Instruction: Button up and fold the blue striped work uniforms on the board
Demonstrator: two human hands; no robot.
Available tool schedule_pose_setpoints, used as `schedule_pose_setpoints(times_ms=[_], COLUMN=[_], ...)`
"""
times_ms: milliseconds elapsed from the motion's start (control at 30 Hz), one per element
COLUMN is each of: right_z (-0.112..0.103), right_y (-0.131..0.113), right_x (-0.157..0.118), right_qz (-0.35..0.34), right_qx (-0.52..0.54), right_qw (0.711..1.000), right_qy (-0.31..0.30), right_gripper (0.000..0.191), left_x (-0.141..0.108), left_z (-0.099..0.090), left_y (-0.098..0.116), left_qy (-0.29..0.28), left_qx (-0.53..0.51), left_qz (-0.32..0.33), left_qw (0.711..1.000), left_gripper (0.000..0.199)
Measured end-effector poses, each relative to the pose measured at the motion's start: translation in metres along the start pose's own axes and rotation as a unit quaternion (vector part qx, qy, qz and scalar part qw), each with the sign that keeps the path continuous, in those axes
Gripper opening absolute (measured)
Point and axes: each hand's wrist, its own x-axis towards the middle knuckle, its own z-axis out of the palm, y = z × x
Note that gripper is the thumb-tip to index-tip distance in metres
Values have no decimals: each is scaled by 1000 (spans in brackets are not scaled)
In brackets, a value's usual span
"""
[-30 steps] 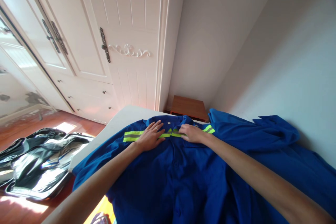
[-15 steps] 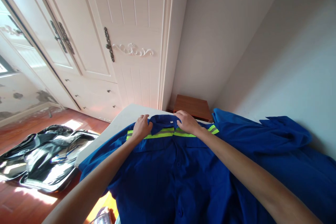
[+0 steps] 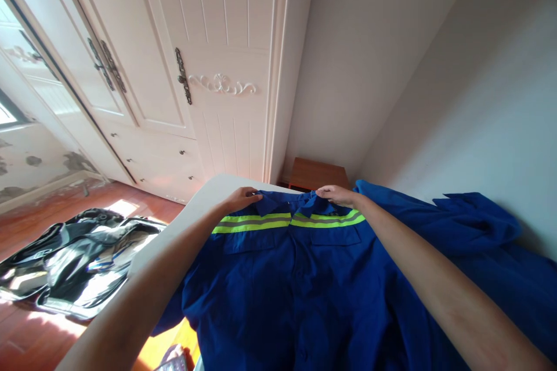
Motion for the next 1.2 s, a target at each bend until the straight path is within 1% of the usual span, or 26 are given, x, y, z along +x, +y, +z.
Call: schedule_pose_setpoints(times_ms=[67, 100, 167, 233, 333, 400, 467, 533, 600, 633, 667, 700, 733, 800, 900, 967, 1000, 1033, 1100, 1167, 1200], right_z=[1, 2, 7, 9, 0, -13, -28, -41, -50, -51, -51, -49, -46, -36, -18, -11, -9, -7, -4, 3, 8], right_y=[4, 6, 6, 5, -3, -12, -23, -33, -39, -40, -38, -34, -29, -15, 5, 11, 11, 8, -5, -26, -38], right_x=[-8, -10, -12, -12, -16, -25, -38, -50, -56, -56, -55, -52, -49, -43, -40, -41, -41, -41, -37, -26, -19], right_qz=[-3, -6, -14, -22, -33, -45, -59, -80, -111, -123, -127, -120, -104, -62, -25, -15, -14, -17, -34, -66, -87], right_qx=[43, 61, 89, 106, 119, 137, 183, 240, 259, 231, 178, 111, 42, -65, -133, -174, -192, -209, -235, -250, -247], right_qw=[999, 998, 996, 994, 991, 985, 970, 947, 926, 925, 932, 941, 948, 956, 959, 956, 952, 948, 938, 932, 933], right_qy=[-15, -20, -21, -7, 49, 97, 146, 199, 251, 274, 290, 297, 297, 280, 251, 238, 238, 241, 253, 255, 245], right_gripper=[49, 51, 50, 46, 38, 35, 36, 38, 42, 43, 43, 42, 39, 31, 21, 7, 7, 16, 34, 45, 47], left_x=[4, 6, 9, 10, 10, 10, 16, 28, 46, 56, 66, 75, 81, 86, 72, 56, 47, 39, 26, 15, 10], left_z=[-1, 0, 1, 1, -2, -5, -9, -13, -18, -20, -21, -22, -21, -16, -4, 0, -1, -5, -18, -37, -46], left_y=[-3, -4, -5, -4, 3, 12, 25, 42, 60, 69, 76, 81, 85, 85, 71, 59, 53, 48, 40, 35, 34], left_qy=[-5, 2, 33, 79, 151, 194, 233, 265, 300, 316, 322, 314, 291, 207, 65, 0, -18, -28, -46, -85, -111], left_qx=[-20, -19, -8, -4, -9, -18, -29, -42, -58, -62, -53, -32, -2, 58, 92, 110, 123, 139, 175, 205, 214], left_qz=[-9, -15, -19, -19, -12, -4, 8, 23, 42, 49, 51, 46, 37, 7, -24, -38, -47, -60, -100, -159, -191], left_qw=[1000, 1000, 999, 997, 988, 981, 972, 963, 951, 945, 944, 948, 956, 977, 993, 993, 991, 988, 978, 962, 951], left_gripper=[34, 32, 32, 32, 28, 25, 22, 21, 19, 19, 19, 21, 23, 28, 33, 33, 32, 32, 36, 41, 42])
